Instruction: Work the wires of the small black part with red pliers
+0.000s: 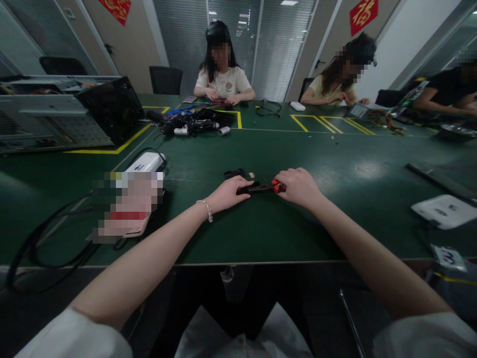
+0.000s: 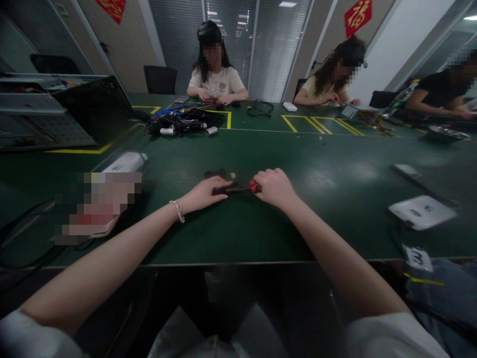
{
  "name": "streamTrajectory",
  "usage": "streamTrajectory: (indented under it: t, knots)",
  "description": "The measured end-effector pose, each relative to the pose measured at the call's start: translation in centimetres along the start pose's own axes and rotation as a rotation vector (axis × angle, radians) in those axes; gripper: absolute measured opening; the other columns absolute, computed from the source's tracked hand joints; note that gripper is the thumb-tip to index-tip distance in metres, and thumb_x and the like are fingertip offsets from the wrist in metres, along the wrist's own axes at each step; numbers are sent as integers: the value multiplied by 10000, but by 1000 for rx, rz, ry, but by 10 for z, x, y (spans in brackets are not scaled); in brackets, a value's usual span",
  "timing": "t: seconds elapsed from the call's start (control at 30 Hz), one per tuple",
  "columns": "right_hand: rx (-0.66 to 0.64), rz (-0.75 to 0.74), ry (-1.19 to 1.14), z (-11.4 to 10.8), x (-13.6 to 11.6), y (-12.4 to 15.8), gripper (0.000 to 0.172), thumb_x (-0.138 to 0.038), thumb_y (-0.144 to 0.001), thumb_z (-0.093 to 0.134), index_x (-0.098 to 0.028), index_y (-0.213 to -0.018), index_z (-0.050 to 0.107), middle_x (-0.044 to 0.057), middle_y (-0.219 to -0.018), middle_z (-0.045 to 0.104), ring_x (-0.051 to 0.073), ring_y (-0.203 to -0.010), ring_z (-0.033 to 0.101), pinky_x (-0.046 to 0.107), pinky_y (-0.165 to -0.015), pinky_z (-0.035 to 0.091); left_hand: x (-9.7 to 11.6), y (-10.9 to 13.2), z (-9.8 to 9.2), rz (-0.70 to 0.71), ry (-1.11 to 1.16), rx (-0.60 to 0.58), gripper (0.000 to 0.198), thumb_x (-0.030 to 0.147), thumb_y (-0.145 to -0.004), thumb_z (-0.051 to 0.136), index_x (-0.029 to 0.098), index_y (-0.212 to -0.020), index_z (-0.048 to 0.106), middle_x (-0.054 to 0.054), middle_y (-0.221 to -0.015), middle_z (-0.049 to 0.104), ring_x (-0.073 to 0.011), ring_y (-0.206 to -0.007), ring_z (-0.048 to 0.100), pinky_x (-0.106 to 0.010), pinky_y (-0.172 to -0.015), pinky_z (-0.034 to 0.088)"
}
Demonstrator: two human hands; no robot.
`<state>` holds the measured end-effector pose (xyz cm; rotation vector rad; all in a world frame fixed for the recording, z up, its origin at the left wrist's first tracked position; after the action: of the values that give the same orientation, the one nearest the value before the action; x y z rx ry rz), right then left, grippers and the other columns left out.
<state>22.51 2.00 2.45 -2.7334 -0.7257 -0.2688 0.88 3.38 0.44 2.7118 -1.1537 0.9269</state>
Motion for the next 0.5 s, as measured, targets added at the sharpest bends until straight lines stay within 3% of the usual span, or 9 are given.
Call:
streamTrajectory:
  t: [0.27,0.5]
  knots:
    - [-42,19,-27,2,1,0,250,-342,-738,489,-168,-875,605,67,-858,635,204,-777,545,315,-651,298,3,-1,-1,-15,-8,0,447,231,-814,562,175,-1250,483,-77,-1132,542,-186,-1011,527,-340,-913,407]
    - [-3,6,-1,0,0,1,240,-329,-730,496,-170,-876,601,65,-869,632,213,-800,538,320,-680,302,1,0,-1,2,2,3,445,247,-819,555,185,-1253,480,-72,-1128,542,-184,-1008,523,-342,-905,407]
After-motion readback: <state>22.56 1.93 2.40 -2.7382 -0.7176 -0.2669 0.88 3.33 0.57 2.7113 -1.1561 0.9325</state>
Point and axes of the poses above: each hand's wrist, its own y-axis away from the middle knuckle, its own z-axis out of the palm, x = y × z, the point moved 2 cm from there along -y, towards the middle knuckle
